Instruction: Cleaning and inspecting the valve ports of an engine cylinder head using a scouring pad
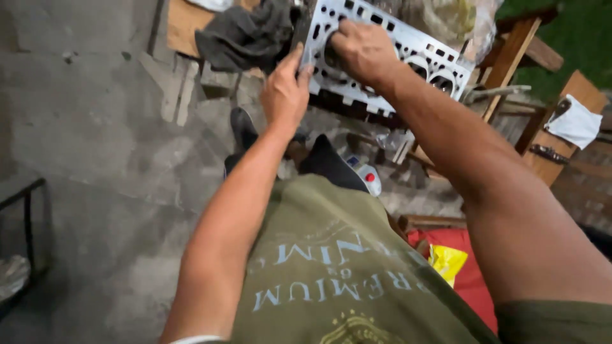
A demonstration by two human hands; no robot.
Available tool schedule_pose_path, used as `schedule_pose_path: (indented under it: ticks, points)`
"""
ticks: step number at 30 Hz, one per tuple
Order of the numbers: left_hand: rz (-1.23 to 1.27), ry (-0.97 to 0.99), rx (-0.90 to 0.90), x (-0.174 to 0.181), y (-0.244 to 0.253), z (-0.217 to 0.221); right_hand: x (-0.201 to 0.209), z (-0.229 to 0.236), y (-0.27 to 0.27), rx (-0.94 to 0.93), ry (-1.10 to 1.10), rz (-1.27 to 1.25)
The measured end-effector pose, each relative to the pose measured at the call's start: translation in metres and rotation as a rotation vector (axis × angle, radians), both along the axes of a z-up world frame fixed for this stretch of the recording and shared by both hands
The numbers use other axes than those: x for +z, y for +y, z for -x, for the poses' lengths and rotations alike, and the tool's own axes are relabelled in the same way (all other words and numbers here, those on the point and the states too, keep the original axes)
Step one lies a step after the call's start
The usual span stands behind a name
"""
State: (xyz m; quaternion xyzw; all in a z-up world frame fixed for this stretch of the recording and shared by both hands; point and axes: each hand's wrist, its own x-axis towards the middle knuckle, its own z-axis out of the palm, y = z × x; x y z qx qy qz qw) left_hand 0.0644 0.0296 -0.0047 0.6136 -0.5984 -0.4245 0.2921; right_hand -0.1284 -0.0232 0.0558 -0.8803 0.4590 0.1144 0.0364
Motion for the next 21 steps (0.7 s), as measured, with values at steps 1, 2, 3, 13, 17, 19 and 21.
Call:
schedule_pose_path:
  ticks: [1,2,3,13,17,19,21]
  points:
    - [-0.011,0.016,0.009,-0.003,-0.001,0.0,0.003,-0.004,0.001,-0.101,-0.059,-0.029]
    - [-0.022,0.033,0.019,-0.007,-0.001,0.0,0.005,-0.008,0.003,-0.201,-0.12,-0.057]
    - [-0.037,0.031,0.014,-0.005,-0.001,-0.002,-0.016,-0.01,0.006,-0.207,-0.12,-0.071]
    - [-0.049,0.032,0.019,-0.006,-0.002,0.001,0.005,0.094,0.13,-1.31,-1.148,0.007]
    - [0.075,0.02,-0.057,-0.009,-0.007,0.0,0.009,0.123,0.151,-1.538,-1.564,0.099]
    - [0.085,0.007,-0.096,-0.004,-0.006,0.004,0.024,0.113,0.151,-1.597,-1.683,-0.002]
    - [0.087,-0.012,-0.134,0.005,-0.005,0.005,0.038,0.104,0.149,-1.656,-1.802,-0.117]
